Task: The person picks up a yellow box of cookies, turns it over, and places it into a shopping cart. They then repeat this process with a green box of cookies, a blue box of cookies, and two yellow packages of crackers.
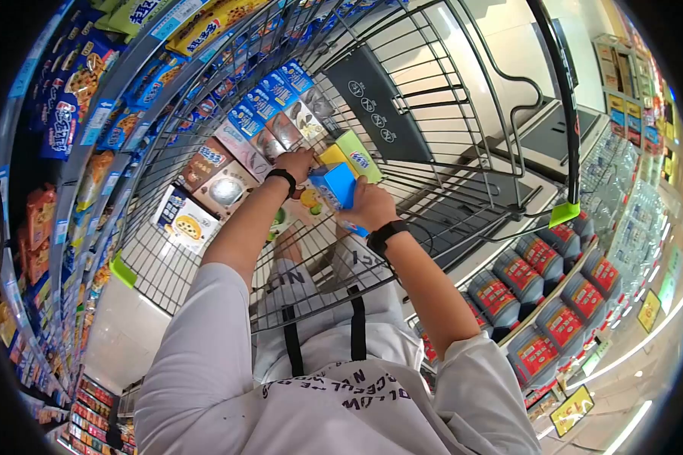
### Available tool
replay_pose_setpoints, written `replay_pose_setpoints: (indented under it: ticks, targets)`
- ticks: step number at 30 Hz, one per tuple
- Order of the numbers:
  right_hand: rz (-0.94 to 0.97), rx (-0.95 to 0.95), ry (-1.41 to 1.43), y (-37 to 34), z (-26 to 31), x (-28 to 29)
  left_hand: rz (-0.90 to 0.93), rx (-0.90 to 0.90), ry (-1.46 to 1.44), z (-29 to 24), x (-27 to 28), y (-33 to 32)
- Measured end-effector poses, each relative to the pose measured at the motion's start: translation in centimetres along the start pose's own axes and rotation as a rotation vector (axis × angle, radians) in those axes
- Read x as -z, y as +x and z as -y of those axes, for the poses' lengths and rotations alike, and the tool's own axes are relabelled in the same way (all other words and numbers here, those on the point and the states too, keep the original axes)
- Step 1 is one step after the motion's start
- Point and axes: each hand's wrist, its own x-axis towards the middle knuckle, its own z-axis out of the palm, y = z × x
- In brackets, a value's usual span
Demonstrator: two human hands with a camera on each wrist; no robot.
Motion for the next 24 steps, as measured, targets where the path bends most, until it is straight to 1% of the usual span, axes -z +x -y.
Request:
replay_pose_setpoints:
  ticks: [1, 3, 4, 7, 8, 11, 13, 14, 15, 17, 18, 21, 22, 24]
  targets:
    - [0.007, 0.0, -0.021, 0.0, -0.2, 0.0, -0.005, -0.001, -0.022, -0.5, 0.0, 0.4]
    - [0.085, -0.06, -0.022, 0.3, 0.0, 0.1, 0.069, 0.086, 0.034, -0.8, 0.0, 1.5]
    - [0.105, -0.088, -0.016, 0.3, 0.2, 0.4, 0.064, 0.086, 0.037, -0.7, -0.3, 2.0]
    - [0.121, -0.084, -0.022, 0.3, 0.1, 0.5, 0.079, 0.07, 0.082, -0.6, -0.8, 2.4]
    - [0.153, -0.09, -0.014, 0.4, 0.1, 0.6, 0.083, 0.068, 0.08, -0.6, -0.8, 2.2]
    - [0.106, -0.08, -0.042, 0.3, -0.2, 0.1, 0.063, 0.075, 0.045, -0.6, -0.7, 2.0]
    - [0.097, -0.078, -0.032, 0.1, -0.2, 0.3, 0.122, 0.096, 0.012, 0.0, -1.5, 2.4]
    - [0.086, -0.073, -0.023, 0.0, -0.3, 0.6, 0.069, 0.103, -0.053, 0.8, -2.4, 2.8]
    - [0.085, -0.084, -0.017, -0.1, -0.5, 0.7, 0.073, 0.093, -0.047, 1.0, -2.4, 2.4]
    - [0.078, -0.054, -0.033, -0.3, -0.6, 0.9, -0.097, 0.107, 0.039, 1.2, -2.7, 0.9]
    - [0.077, -0.087, -0.031, -0.3, -0.4, 1.2, -0.152, 0.12, 0.019, 1.0, -2.4, 0.2]
    - [0.068, -0.122, -0.025, -1.4, -0.2, 2.6, -0.203, 0.069, 0.054, 0.6, -2.1, -2.9]
    - [0.065, -0.122, -0.013, -1.8, 0.0, 3.3, -0.223, 0.013, 0.068, 0.9, -1.8, -3.9]
    - [0.056, -0.113, 0.007, -2.6, 0.0, 3.9, -0.197, -0.003, 0.038, 0.5, -0.7, -6.6]
